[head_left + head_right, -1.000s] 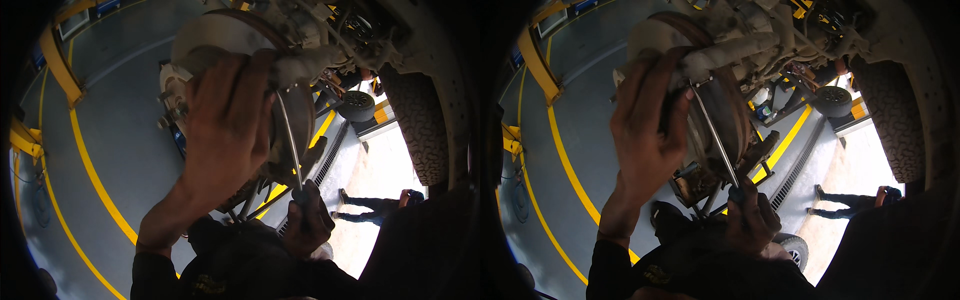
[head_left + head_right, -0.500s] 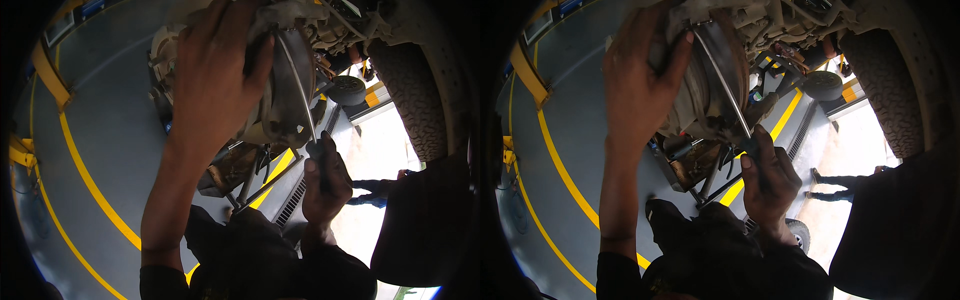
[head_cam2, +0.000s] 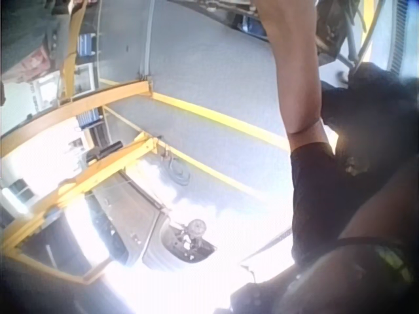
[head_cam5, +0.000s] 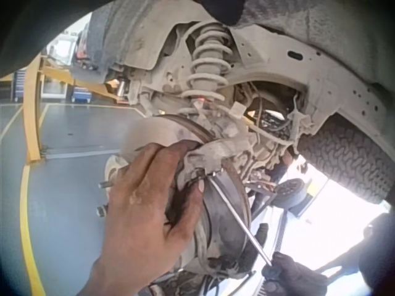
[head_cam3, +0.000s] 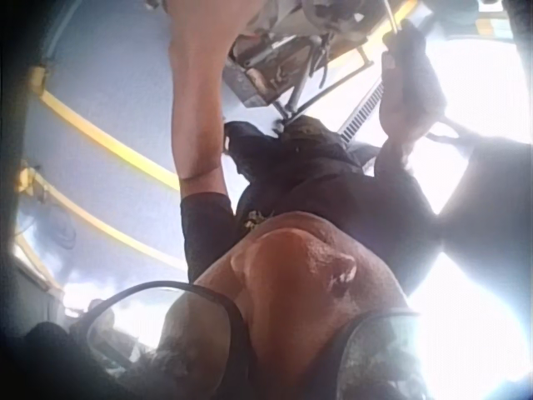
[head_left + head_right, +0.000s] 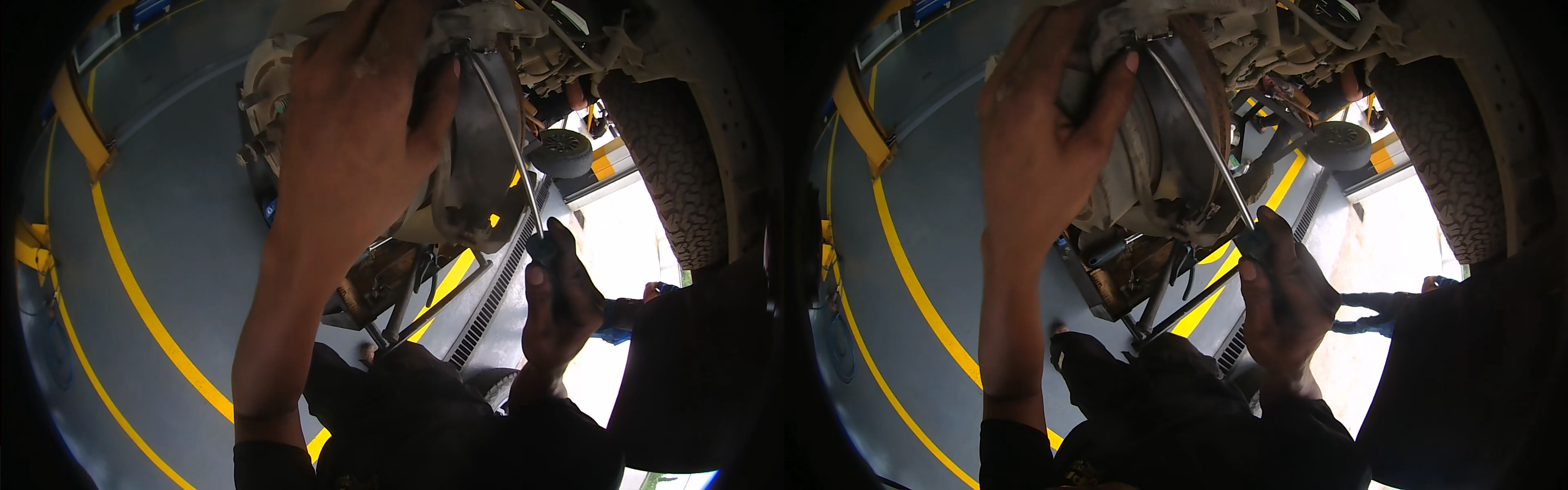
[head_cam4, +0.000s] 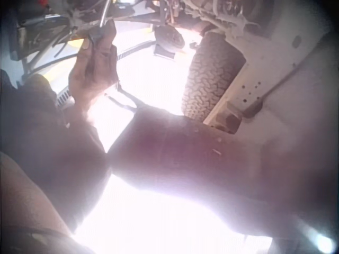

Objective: The person removes a brake caliper from a vehicle's wheel assembly using a wrench and hammer, then installs a new brake pad. The person works on the brake rotor and caliper assembly while the vehicle is elevated on a lift.

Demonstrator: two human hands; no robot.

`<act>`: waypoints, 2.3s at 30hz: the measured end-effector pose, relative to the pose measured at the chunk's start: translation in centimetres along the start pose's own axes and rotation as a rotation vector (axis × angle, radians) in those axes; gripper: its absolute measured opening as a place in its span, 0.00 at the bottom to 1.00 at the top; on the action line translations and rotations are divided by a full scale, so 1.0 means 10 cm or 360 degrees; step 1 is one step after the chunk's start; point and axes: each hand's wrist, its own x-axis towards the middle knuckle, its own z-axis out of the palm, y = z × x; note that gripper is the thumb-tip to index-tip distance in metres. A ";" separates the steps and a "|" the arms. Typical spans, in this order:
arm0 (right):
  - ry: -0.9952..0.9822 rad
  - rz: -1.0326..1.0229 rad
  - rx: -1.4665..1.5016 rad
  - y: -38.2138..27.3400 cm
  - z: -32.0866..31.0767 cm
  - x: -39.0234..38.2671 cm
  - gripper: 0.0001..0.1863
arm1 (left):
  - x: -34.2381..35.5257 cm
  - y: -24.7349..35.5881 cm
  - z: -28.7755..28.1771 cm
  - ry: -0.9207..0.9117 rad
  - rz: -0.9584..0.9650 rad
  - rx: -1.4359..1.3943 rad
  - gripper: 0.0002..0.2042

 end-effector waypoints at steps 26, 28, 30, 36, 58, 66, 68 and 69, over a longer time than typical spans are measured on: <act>-0.0049 -0.0225 -0.0133 0.09 -0.10 0.19 0.20 | 0.12 0.03 -0.06 -0.0008 0.0036 -0.0090 0.16; -0.0089 -0.0123 -0.0089 0.07 -0.11 0.17 0.20 | 0.15 0.05 -0.07 -0.0012 0.0039 -0.0127 0.16; -0.0075 -0.0105 -0.0058 0.08 -0.08 0.14 0.20 | 0.13 0.08 -0.07 -0.0010 0.0047 -0.0105 0.16; -0.0083 0.0017 0.0006 0.02 -0.16 0.19 0.22 | 0.09 0.17 -0.04 -0.0010 -0.0022 0.0137 0.17; -0.0115 0.0035 0.0194 0.04 -0.27 0.24 0.22 | 0.01 0.03 0.05 0.0069 -0.0032 -0.0064 0.19; -0.0207 0.0105 0.0107 -0.09 -0.25 0.29 0.21 | 0.03 0.04 0.06 0.0070 -0.0063 -0.0055 0.18; -0.0152 0.0086 0.0216 0.08 -0.25 0.15 0.22 | 0.03 0.05 0.05 0.0087 -0.0081 -0.0064 0.17; -0.0134 0.0072 0.0283 0.16 -0.26 0.10 0.22 | 0.03 0.07 0.05 0.0089 -0.0099 -0.0063 0.17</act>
